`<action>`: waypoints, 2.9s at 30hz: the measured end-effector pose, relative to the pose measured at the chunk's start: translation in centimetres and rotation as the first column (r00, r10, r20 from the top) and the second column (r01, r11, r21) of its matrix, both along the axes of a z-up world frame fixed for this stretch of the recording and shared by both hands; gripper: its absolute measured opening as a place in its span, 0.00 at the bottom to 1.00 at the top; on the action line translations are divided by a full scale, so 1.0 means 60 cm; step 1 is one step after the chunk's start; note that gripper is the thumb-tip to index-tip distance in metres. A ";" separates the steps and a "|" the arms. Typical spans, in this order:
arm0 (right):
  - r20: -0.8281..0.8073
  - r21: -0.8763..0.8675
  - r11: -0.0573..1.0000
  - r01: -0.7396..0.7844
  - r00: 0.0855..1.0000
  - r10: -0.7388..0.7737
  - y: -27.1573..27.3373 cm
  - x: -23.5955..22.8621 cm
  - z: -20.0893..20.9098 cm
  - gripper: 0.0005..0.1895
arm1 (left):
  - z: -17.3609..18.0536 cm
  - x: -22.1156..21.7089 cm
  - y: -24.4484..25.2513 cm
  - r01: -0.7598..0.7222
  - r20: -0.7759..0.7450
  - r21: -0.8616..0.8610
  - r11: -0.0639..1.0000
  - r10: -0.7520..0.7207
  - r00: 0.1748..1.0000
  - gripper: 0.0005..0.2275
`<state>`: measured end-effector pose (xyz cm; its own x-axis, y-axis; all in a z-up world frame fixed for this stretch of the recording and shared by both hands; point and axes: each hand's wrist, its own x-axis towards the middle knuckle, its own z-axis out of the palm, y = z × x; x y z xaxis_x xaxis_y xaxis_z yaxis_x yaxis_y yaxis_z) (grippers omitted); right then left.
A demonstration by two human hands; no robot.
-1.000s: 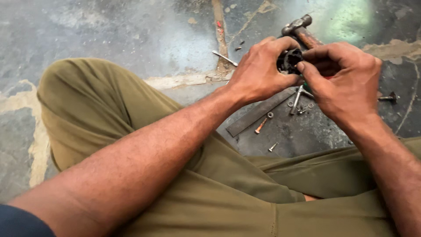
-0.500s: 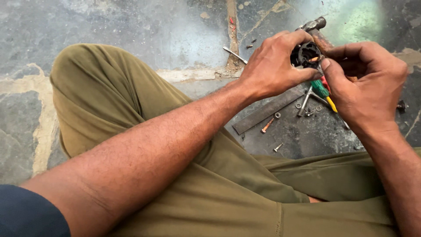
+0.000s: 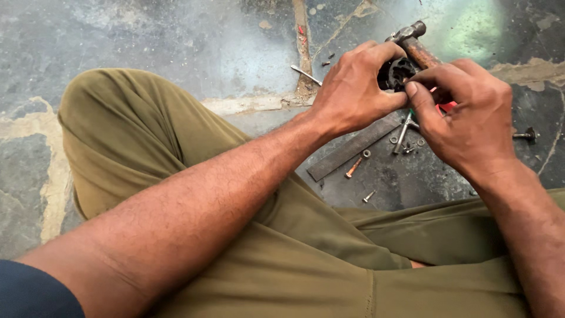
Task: The person sits on the floor and assembles a small mechanical component using a metal file, hammer, pliers, and screwdriver. They file a metal piece, insert a pin into a black plastic housing, and use pliers to adjust the assembly.
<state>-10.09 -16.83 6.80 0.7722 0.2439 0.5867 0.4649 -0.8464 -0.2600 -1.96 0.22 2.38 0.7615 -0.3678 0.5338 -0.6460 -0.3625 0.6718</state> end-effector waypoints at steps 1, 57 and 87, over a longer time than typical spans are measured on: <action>-0.020 -0.003 1.000 -0.001 1.000 0.001 0.001 0.000 0.001 0.07 | 0.001 -0.001 0.001 0.005 0.004 0.009 1.000 -0.006 1.000 0.20; -0.670 -0.224 0.971 0.080 0.711 -0.213 -0.038 0.047 -0.108 0.14 | -0.038 0.080 0.009 -0.379 -0.637 -0.756 0.533 -0.731 0.243 0.20; 0.216 0.063 0.979 -0.196 0.960 0.178 -0.004 0.025 -0.029 0.08 | -0.055 0.056 0.002 -0.215 -0.515 -0.832 0.512 -0.856 -0.049 0.19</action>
